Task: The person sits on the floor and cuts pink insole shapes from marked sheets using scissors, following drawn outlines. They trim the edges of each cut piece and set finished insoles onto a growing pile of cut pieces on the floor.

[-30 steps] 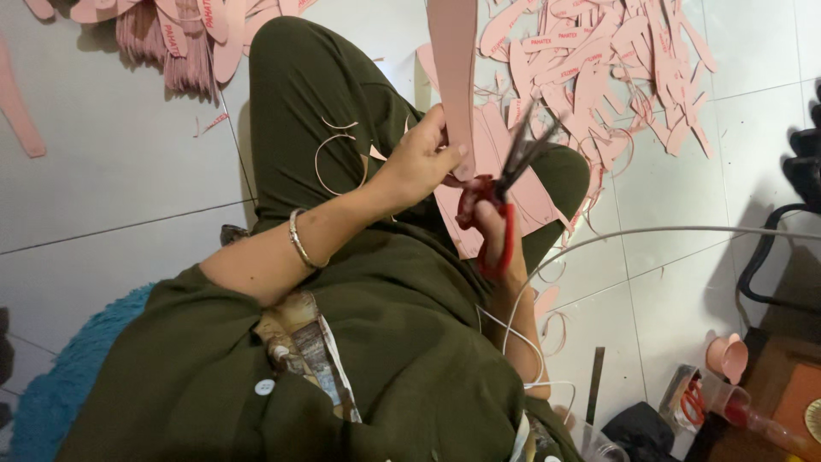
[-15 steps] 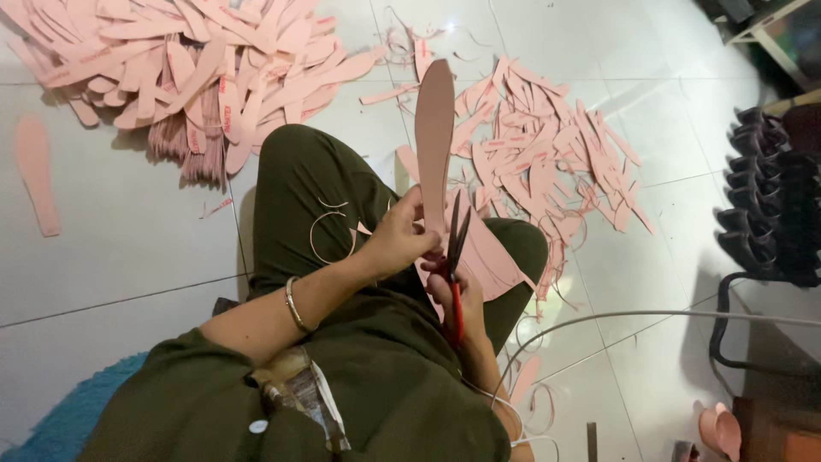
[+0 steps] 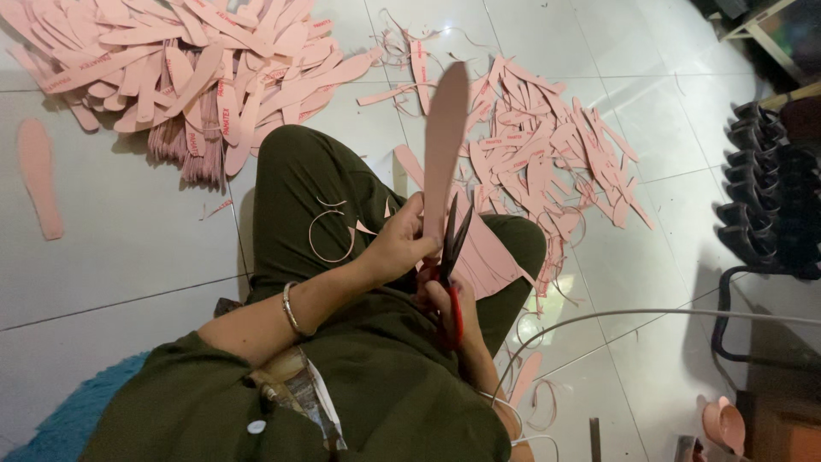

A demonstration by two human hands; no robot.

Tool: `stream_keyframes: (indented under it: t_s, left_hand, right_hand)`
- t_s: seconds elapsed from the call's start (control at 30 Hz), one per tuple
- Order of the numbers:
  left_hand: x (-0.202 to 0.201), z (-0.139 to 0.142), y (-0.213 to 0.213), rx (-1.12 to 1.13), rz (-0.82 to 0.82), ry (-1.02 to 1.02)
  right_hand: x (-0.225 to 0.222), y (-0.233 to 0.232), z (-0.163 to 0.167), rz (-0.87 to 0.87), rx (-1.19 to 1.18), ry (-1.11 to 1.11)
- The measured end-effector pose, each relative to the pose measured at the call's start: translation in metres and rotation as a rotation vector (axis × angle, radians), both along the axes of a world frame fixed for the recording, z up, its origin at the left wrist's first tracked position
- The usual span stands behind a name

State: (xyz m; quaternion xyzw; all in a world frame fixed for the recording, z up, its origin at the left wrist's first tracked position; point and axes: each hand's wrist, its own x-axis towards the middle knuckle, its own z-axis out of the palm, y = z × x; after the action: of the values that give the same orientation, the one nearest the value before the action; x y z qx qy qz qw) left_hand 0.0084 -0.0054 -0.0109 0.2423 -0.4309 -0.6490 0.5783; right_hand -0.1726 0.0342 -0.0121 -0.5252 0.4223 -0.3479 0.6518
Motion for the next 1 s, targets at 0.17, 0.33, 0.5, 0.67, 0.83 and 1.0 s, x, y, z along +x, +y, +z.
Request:
stream_keyframes:
  t_s: [0.17,0.33,0.5,0.67,0.83,1.0]
  left_hand:
    - [0.001,0.007,0.002,0.05,0.118,0.027]
    - [0.002,0.015,0.013,0.085,0.09,0.035]
    - [0.003,0.02,0.02,0.083,0.13,0.019]
    - [0.0,0.02,0.022,0.088,0.148,0.054]
    - [0.001,0.018,0.021,0.053,0.169,0.017]
    - [0.003,0.019,0.022,0.06,0.156,0.009]
  right_hand:
    - [-0.005,0.002,-0.011,-0.102,-0.028,-0.058]
    - [-0.02,0.005,-0.013,-0.004,-0.195,0.14]
    - [-0.021,0.015,-0.004,0.059,-0.137,0.167]
    - [-0.019,0.016,0.006,0.127,-0.184,0.206]
    - [-0.018,0.018,0.008,0.137,-0.164,0.135]
    - [-0.02,0.018,0.008,0.152,-0.144,0.166]
